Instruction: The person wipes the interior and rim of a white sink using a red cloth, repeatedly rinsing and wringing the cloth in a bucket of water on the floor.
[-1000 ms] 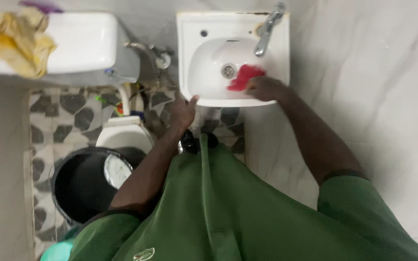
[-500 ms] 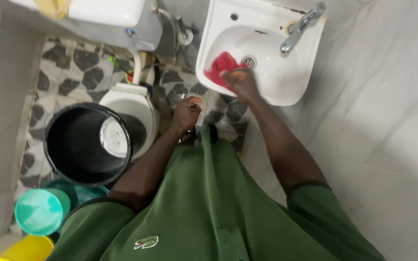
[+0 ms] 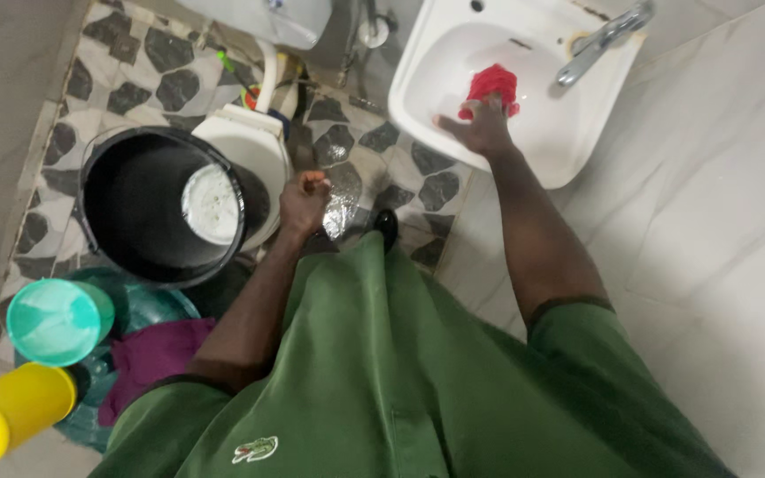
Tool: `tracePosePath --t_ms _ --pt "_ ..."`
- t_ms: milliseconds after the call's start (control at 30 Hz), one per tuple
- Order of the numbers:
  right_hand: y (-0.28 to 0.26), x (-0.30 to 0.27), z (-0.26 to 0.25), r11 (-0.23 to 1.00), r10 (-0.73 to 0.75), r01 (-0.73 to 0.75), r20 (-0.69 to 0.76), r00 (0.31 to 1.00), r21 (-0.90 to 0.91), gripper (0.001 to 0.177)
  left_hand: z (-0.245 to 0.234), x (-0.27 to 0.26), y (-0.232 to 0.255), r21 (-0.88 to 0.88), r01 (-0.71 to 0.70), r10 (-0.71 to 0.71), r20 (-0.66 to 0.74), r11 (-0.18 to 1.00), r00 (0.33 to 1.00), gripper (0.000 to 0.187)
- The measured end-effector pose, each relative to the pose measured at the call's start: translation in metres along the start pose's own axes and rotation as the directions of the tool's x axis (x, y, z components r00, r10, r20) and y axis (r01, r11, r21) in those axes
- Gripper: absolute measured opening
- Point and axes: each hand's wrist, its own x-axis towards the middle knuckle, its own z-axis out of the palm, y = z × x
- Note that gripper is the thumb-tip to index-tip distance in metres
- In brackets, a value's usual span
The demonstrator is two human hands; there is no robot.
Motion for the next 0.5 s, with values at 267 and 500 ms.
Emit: tracePosePath --t_ms 267,500 --pt "-0.080 0.000 0.002 0.685 0.298 -0.143 -0.095 0.950 0.714 0.051 -0.059 0.008 -0.011 -0.447 0.180 -0.143 0.116 0.876 0.983 0.021" --pt "-0.211 0.007 -0.019 -0.229 0.040 0.017 -0.008 0.999 0.973 0.026 -0.160 0.023 -0.049 -0.862 0.464 -0.309 0.393 0.205 0.866 0.048"
